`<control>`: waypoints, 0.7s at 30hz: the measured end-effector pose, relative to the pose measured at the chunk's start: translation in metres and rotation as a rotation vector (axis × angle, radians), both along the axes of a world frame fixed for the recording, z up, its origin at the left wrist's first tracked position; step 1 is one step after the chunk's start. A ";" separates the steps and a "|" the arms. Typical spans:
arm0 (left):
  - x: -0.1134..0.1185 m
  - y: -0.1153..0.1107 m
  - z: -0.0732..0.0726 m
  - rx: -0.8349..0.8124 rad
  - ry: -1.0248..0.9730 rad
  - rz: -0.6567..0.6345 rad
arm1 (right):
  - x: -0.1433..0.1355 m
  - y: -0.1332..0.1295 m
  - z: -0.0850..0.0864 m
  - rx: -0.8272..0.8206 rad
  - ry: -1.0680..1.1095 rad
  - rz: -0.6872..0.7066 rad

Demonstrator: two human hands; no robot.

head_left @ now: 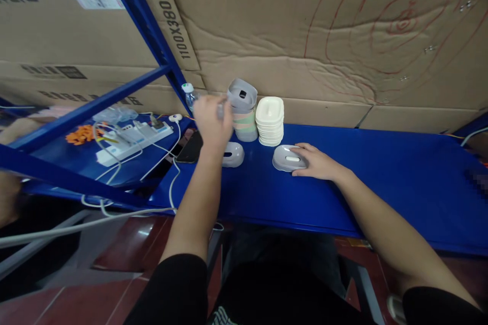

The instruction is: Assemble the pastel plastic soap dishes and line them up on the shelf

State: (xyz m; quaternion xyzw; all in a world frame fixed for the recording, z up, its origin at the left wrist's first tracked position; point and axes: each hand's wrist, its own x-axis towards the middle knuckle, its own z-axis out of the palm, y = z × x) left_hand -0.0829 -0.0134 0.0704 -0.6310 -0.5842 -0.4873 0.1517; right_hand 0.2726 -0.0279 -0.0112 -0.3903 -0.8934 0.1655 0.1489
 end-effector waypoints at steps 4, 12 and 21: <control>-0.029 0.010 -0.004 -0.058 -0.097 0.266 | 0.000 0.000 0.000 -0.001 -0.023 -0.005; -0.029 0.028 -0.026 -0.267 -0.048 0.244 | 0.000 -0.001 0.001 -0.014 -0.027 -0.012; -0.023 0.021 -0.021 -0.212 -0.108 0.275 | 0.000 0.000 0.001 -0.003 -0.026 -0.012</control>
